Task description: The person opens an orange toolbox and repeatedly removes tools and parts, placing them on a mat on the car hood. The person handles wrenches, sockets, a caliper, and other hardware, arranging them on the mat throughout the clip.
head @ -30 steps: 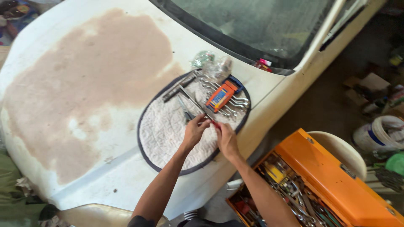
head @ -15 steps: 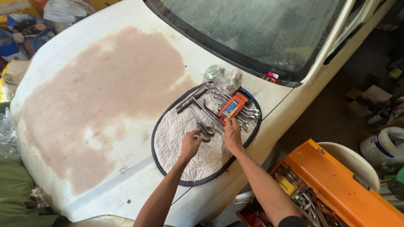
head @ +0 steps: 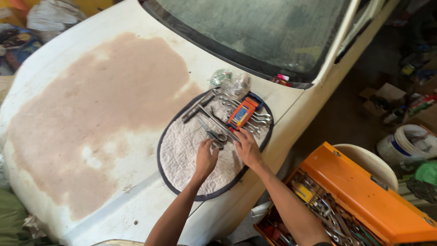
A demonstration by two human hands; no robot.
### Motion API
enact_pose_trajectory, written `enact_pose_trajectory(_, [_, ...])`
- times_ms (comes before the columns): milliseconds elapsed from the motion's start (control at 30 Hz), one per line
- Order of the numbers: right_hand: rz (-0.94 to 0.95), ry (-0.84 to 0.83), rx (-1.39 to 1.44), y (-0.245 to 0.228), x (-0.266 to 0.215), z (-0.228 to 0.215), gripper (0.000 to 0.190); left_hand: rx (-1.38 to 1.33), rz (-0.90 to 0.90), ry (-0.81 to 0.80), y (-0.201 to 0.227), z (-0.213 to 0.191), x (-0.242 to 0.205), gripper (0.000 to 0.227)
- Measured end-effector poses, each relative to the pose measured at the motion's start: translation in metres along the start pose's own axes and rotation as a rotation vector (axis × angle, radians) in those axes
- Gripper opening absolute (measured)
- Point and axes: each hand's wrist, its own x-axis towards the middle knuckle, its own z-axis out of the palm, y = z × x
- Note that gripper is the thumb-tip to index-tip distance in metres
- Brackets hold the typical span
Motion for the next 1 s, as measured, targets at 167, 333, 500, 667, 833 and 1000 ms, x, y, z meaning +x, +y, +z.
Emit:
enact_pose_trajectory(167, [-0.063,0.057,-0.127,0.000,-0.027,-0.024,0.061,0.248,0.294,-0.033,0.046,0.010,-0.009,0.067])
enact_pose_trajectory(333, [0.086,0.055,-0.223,0.011,-0.064,-0.071,0.078,0.246,0.337,-0.149,0.085,0.037,-0.005,0.071])
enact_pose_trajectory(500, [0.222,0.078,-0.291,0.027,-0.109,-0.119,0.080,0.202,0.417,-0.227,0.108,0.074,-0.006,0.071])
enact_pose_trajectory(667, [0.312,0.139,-0.373,0.051,-0.169,-0.167,0.079,0.177,0.472,-0.332,0.135,0.117,-0.013,0.072])
enact_pose_trajectory(833, [0.498,0.139,-0.477,0.075,-0.236,-0.218,0.079,0.138,0.578,-0.445,0.167,0.157,-0.038,0.068])
enact_pose_trajectory(1000, [0.636,0.151,-0.467,0.088,-0.298,-0.266,0.074,0.118,0.645,-0.533,0.199,0.204,-0.073,0.065])
